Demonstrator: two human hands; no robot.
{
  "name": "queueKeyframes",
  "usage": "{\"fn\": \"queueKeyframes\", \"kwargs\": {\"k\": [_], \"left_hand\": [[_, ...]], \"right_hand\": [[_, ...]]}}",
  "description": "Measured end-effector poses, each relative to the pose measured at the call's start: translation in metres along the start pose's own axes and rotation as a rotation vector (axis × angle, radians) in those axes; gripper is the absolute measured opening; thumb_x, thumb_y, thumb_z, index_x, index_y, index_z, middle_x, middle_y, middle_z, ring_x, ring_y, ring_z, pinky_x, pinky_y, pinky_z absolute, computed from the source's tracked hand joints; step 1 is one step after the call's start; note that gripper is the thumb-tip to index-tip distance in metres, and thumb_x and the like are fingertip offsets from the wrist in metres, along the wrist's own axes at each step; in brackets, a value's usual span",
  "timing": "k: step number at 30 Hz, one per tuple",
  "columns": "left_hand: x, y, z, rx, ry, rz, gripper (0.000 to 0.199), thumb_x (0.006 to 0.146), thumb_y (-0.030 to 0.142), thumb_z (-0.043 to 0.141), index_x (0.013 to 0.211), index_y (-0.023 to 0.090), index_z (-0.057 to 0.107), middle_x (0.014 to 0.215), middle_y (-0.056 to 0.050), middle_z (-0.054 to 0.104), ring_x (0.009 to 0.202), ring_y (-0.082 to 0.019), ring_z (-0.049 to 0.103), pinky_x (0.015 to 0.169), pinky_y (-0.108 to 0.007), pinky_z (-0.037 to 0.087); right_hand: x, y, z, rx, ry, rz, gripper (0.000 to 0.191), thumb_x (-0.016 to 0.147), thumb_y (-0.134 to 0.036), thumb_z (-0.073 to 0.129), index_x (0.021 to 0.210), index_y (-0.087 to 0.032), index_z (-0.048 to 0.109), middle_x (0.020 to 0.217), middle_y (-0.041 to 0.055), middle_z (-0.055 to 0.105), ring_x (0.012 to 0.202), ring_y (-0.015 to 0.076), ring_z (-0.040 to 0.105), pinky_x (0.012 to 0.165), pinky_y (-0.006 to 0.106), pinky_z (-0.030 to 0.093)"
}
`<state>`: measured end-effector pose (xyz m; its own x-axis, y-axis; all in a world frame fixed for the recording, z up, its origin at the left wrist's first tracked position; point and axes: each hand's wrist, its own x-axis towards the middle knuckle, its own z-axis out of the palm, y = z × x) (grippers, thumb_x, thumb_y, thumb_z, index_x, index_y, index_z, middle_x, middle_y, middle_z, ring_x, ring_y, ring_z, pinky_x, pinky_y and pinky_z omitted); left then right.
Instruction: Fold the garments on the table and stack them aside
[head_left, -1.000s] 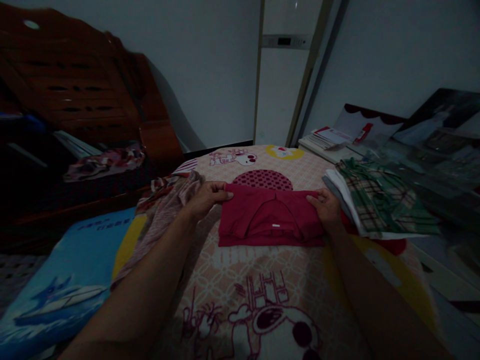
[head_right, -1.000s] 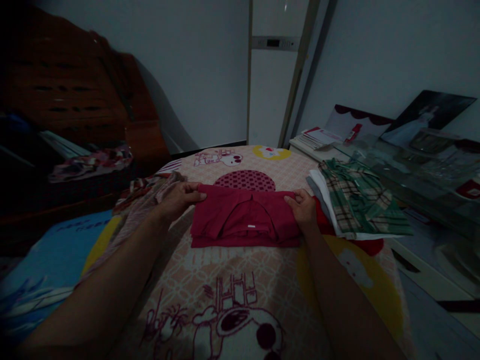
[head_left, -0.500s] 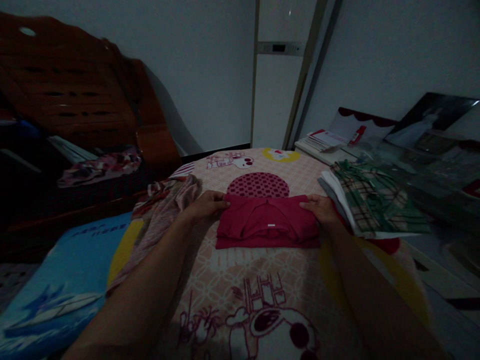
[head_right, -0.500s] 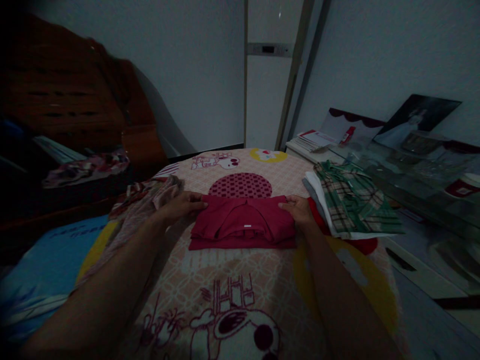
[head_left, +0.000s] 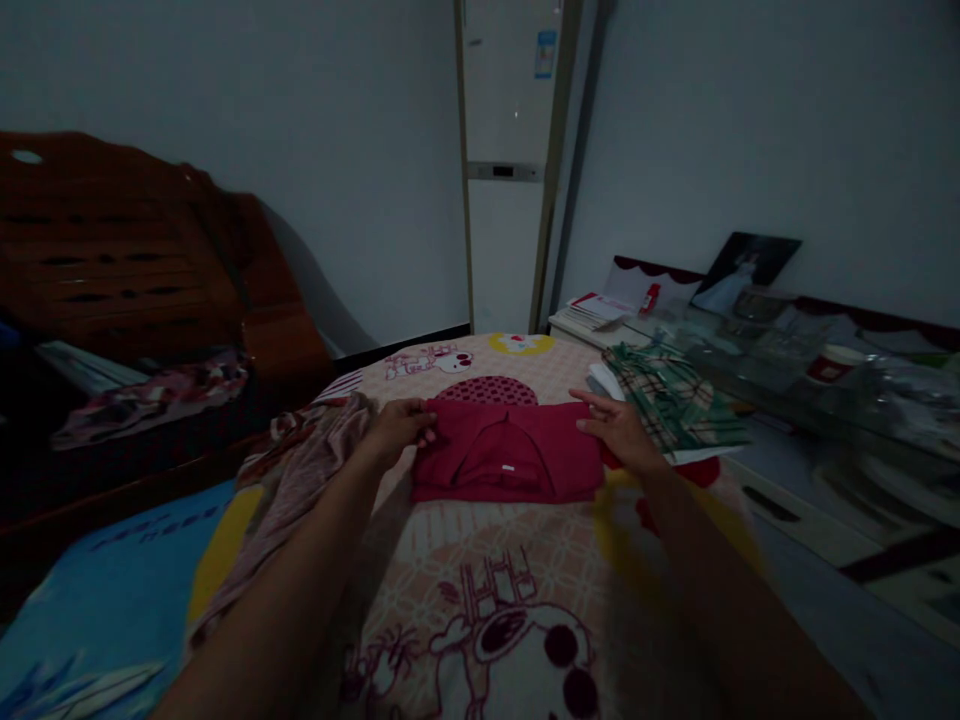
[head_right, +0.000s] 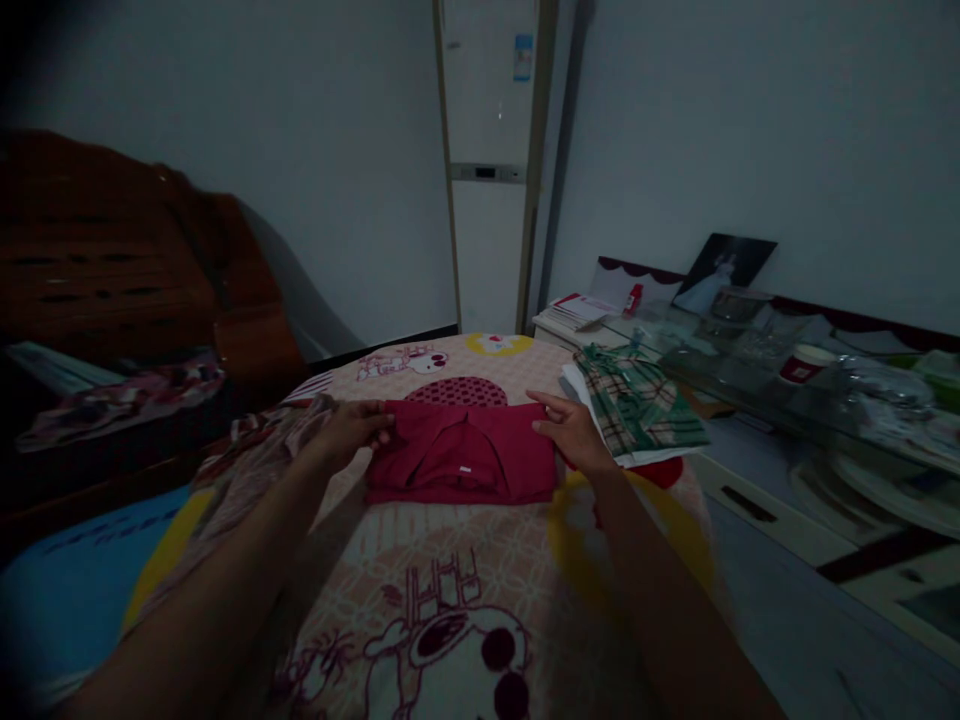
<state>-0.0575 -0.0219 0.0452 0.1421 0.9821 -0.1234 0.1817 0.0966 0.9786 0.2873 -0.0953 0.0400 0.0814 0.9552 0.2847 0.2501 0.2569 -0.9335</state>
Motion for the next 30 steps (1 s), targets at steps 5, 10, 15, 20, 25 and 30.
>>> {"fn": "queueKeyframes", "kwargs": {"k": [5,10,15,20,25,30], "left_hand": [[0.012,0.017,0.028,-0.066,0.071,0.071,0.03,0.072,0.009,0.065,0.092,0.019,0.046,0.057,0.004,0.063,0.046,-0.012,0.063,0.049,-0.02,0.051],[0.041,0.047,0.073,-0.062,0.108,0.239,0.028,0.077,0.006,0.058,0.093,0.021,0.042,0.06,0.007,0.06,0.048,-0.013,0.065,0.051,-0.022,0.054],[0.076,0.095,0.14,0.085,0.031,0.536,0.011,0.08,0.007,0.05,0.081,0.016,0.055,0.065,0.002,0.064,0.057,-0.012,0.068,0.053,-0.018,0.052],[0.11,0.155,0.208,0.338,-0.014,0.8,0.029,0.084,0.006,0.042,0.086,0.014,0.071,0.076,-0.005,0.072,0.071,-0.014,0.07,0.072,-0.024,0.055],[0.134,0.2,0.28,0.637,-0.091,1.025,0.03,0.084,0.009,0.048,0.101,0.013,0.072,0.104,-0.012,0.073,0.102,-0.022,0.066,0.098,-0.037,0.048],[0.133,0.163,0.345,0.81,-0.326,1.015,0.033,0.083,0.017,0.058,0.115,0.009,0.063,0.135,-0.02,0.055,0.122,-0.027,0.056,0.107,-0.04,0.043]], "right_hand": [[-0.029,-0.017,-0.015,0.03,-0.011,0.052,0.035,0.063,-0.035,0.077,0.094,-0.02,0.08,0.067,0.002,0.07,0.055,0.0151,0.058,0.051,0.026,0.046],[-0.048,-0.014,-0.027,0.064,0.297,0.015,0.02,0.062,-0.036,0.076,0.074,-0.02,0.077,0.052,-0.0014,0.06,0.044,0.0113,0.048,0.042,0.024,0.039],[-0.051,-0.013,-0.045,0.169,0.63,-0.004,0.027,0.06,-0.036,0.077,0.078,-0.017,0.075,0.051,-0.0034,0.059,0.039,0.0095,0.046,0.038,0.022,0.037],[-0.044,-0.017,-0.066,0.242,0.892,-0.1,0.026,0.058,-0.032,0.077,0.077,-0.014,0.074,0.05,-0.0038,0.059,0.04,0.0099,0.049,0.04,0.022,0.041],[-0.03,-0.006,-0.096,0.293,1.122,-0.165,0.025,0.058,-0.029,0.074,0.079,-0.014,0.073,0.058,-0.0023,0.063,0.042,0.0093,0.05,0.041,0.022,0.041],[-0.028,0.034,-0.132,-0.044,1.173,0.006,0.037,0.062,-0.035,0.069,0.09,-0.012,0.077,0.063,0.0021,0.067,0.048,0.0135,0.054,0.045,0.026,0.044]]}}
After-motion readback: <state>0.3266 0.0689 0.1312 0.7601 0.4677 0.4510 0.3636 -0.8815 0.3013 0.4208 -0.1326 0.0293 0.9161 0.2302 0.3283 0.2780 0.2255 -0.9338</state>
